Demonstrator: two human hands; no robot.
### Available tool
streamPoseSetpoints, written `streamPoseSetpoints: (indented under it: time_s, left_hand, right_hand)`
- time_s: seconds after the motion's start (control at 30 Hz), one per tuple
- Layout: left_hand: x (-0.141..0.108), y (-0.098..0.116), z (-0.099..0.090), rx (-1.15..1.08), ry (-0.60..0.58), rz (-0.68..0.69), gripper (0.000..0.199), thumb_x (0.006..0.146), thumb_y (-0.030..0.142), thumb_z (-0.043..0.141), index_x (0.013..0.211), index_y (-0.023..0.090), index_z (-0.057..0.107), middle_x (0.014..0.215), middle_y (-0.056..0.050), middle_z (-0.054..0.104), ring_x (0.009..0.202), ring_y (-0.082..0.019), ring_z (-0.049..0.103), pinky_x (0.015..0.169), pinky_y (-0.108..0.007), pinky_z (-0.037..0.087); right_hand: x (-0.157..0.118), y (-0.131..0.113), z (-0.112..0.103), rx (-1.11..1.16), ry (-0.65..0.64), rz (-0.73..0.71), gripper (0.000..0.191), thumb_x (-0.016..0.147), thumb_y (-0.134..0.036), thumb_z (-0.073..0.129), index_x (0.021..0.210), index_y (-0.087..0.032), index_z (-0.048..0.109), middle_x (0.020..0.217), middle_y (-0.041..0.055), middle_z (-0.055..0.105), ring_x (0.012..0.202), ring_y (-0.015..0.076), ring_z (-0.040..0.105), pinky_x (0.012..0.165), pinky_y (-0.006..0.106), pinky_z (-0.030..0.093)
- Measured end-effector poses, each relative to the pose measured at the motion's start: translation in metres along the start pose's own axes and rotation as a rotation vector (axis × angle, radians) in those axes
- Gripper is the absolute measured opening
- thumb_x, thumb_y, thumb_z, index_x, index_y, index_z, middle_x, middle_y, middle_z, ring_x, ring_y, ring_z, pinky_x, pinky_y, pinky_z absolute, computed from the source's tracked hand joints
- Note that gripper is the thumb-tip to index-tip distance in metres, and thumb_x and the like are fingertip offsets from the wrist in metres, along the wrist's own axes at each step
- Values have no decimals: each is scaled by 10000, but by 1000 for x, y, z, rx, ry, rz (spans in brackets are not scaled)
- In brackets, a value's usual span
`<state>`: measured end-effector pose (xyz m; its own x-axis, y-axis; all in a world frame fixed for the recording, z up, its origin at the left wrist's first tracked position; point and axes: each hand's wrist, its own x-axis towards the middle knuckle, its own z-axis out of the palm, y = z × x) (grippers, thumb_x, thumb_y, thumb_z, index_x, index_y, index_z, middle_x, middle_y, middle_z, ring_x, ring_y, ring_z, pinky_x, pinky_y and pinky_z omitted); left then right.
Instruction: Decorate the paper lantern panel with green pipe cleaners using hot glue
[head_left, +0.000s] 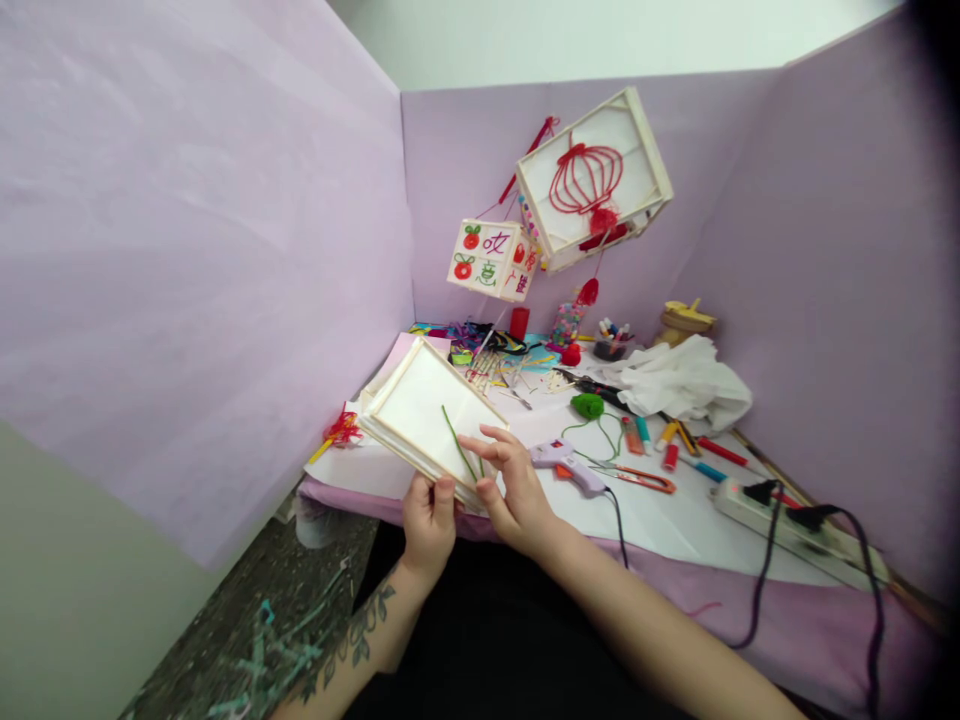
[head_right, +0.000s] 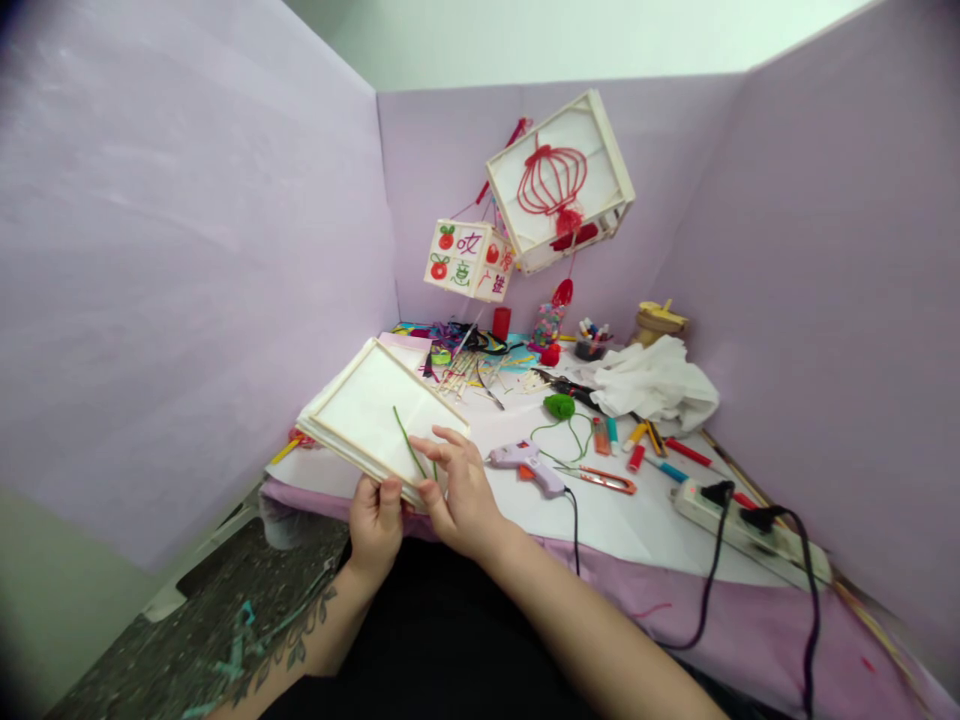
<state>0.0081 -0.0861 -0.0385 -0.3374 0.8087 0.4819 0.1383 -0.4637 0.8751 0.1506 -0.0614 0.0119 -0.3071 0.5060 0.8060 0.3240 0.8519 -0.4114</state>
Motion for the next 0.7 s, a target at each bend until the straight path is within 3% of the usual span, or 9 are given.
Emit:
streamPoseSetpoints:
  time_s: [0.7]
  left_hand:
    - [1, 2, 0, 17, -16, 4, 279, 916, 412, 512, 749, 187, 518, 553, 29, 546, 481, -120, 518, 495, -231, 421]
  right_hand:
    - [-2, -2, 1, 147, -10, 61, 295, 983, -361, 399, 1255, -251, 360, 1243, 103, 633, 1314, 254, 428, 1056, 507, 370]
